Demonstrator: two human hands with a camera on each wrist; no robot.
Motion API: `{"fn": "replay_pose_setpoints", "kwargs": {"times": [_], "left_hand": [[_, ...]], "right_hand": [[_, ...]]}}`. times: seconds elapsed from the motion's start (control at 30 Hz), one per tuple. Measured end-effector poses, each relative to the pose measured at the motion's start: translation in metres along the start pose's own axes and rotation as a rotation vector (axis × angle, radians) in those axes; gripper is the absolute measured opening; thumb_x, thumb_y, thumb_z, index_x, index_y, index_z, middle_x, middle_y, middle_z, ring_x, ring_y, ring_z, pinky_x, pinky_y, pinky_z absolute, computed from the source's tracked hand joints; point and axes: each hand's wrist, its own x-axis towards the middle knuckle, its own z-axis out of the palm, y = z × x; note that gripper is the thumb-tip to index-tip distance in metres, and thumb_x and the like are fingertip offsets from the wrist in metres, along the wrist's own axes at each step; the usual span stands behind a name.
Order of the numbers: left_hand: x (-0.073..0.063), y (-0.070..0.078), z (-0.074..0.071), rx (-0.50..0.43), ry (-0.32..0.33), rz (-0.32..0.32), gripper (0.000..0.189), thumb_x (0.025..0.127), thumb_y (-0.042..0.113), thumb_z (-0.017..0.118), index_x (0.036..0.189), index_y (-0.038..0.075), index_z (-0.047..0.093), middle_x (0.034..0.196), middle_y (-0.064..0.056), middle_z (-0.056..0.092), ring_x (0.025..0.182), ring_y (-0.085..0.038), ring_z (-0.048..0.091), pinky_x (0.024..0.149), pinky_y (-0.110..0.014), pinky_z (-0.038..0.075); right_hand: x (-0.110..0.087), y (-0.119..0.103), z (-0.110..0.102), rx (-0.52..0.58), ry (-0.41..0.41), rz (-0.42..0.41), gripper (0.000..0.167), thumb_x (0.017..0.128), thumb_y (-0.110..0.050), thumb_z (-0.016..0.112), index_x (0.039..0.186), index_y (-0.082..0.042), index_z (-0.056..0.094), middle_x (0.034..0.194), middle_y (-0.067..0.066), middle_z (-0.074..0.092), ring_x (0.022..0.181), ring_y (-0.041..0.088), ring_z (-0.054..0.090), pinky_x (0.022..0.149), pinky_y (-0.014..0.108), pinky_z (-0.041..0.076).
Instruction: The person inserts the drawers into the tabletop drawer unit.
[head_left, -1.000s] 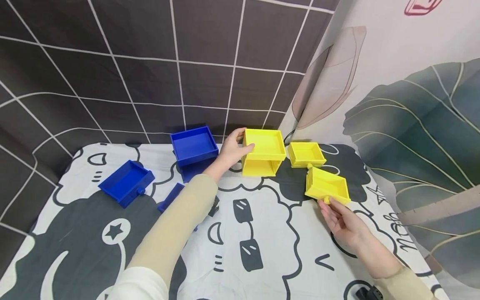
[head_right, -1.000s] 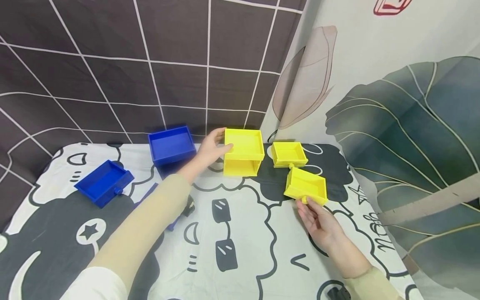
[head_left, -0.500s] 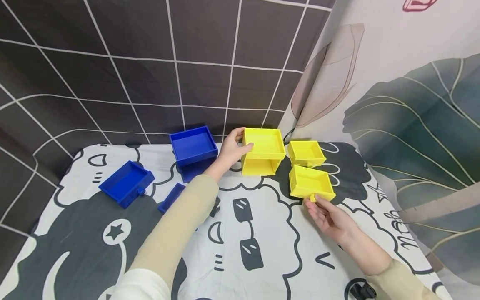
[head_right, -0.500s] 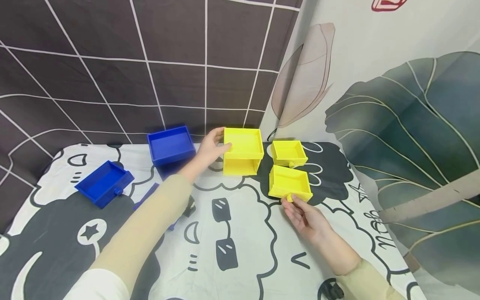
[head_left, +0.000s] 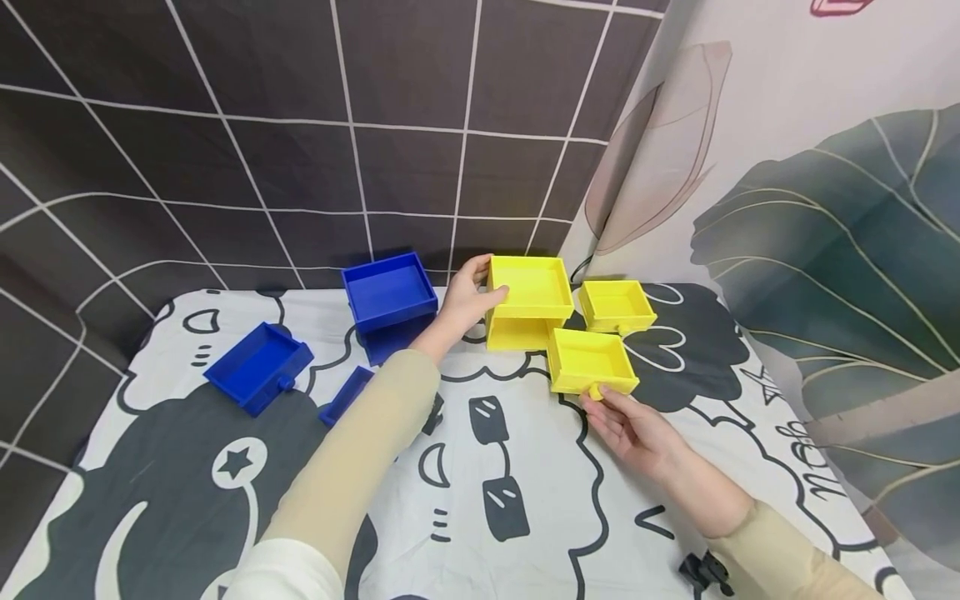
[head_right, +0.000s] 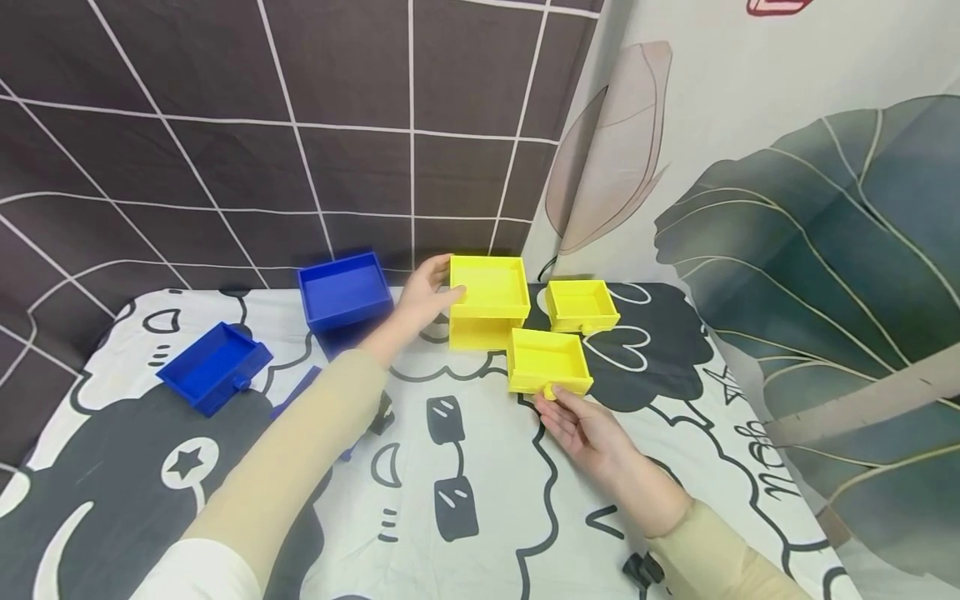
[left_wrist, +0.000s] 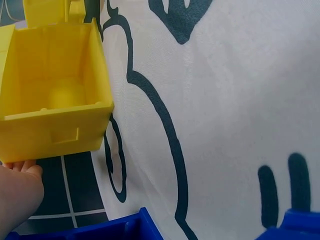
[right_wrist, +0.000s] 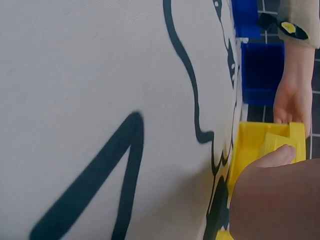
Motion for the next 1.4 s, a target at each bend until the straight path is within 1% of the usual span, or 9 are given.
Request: {"fn": "replay_pose_setpoints", "kwargs": {"times": [0.23,0.43,0.67,0.83,1.0,1.1,1.4], "left_hand": [[0.000,0.000,0.000,0.001,0.004,0.003,0.068,0.099,0.006,0.071,0.160,0.001,0.041,0.162,-0.018,0.048,0.152,-0.033,0.047,0.132,-0.040,0.036],[0.000,0.000,-0.001,0.004,0.000,0.000,0.068,0.100,0.006,0.071,0.160,0.002,0.041,0.164,-0.017,0.047,0.153,-0.032,0.045,0.132,-0.040,0.035],[0.002,-0.001,0.000,-0.016,-0.013,-0.006,0.069,0.100,0.008,0.070,0.161,0.003,0.039,0.165,-0.017,0.045,0.154,-0.031,0.044,0.132,-0.040,0.034],[0.002,-0.002,0.000,-0.024,-0.012,-0.014,0.069,0.100,0.009,0.071,0.161,0.003,0.039,0.165,-0.017,0.046,0.154,-0.031,0.044,0.133,-0.041,0.034],[0.000,-0.002,0.001,-0.033,-0.010,-0.009,0.068,0.100,0.008,0.070,0.161,0.002,0.040,0.164,-0.017,0.046,0.154,-0.031,0.044,0.133,-0.040,0.033],[-0.001,-0.002,0.001,-0.037,-0.009,-0.019,0.068,0.100,0.008,0.070,0.161,0.003,0.039,0.165,-0.017,0.045,0.155,-0.030,0.043,0.133,-0.039,0.033],[0.003,-0.004,0.003,-0.035,0.002,-0.038,0.069,0.100,0.009,0.071,0.161,0.005,0.040,0.165,-0.015,0.046,0.155,-0.030,0.044,0.133,-0.040,0.034]], "right_hand": [[0.007,0.007,0.019,-0.023,-0.015,0.027,0.025,0.111,-0.020,0.059,0.095,-0.012,0.077,0.094,0.002,0.083,0.092,0.009,0.080,0.089,0.020,0.064],[0.016,0.016,0.035,-0.059,-0.017,0.016,0.026,0.111,-0.017,0.057,0.094,-0.012,0.076,0.091,0.003,0.083,0.089,0.009,0.080,0.088,0.021,0.065],[0.025,0.023,0.046,-0.088,-0.028,0.006,0.030,0.112,-0.015,0.054,0.093,-0.012,0.077,0.090,0.003,0.083,0.089,0.010,0.081,0.091,0.022,0.065],[0.030,0.025,0.053,-0.105,-0.032,0.004,0.031,0.113,-0.015,0.053,0.093,-0.012,0.076,0.090,0.003,0.083,0.089,0.009,0.080,0.089,0.021,0.065],[0.034,0.024,0.058,-0.114,-0.009,0.001,0.029,0.112,-0.016,0.054,0.093,-0.010,0.076,0.089,0.003,0.083,0.088,0.009,0.081,0.088,0.021,0.065],[0.034,0.023,0.060,-0.113,-0.004,-0.009,0.030,0.112,-0.015,0.054,0.092,-0.010,0.076,0.088,0.003,0.083,0.087,0.009,0.081,0.088,0.021,0.065],[0.034,0.018,0.060,-0.107,-0.036,-0.030,0.035,0.113,-0.014,0.051,0.090,-0.010,0.077,0.088,0.003,0.083,0.085,0.009,0.080,0.088,0.020,0.065]]}}
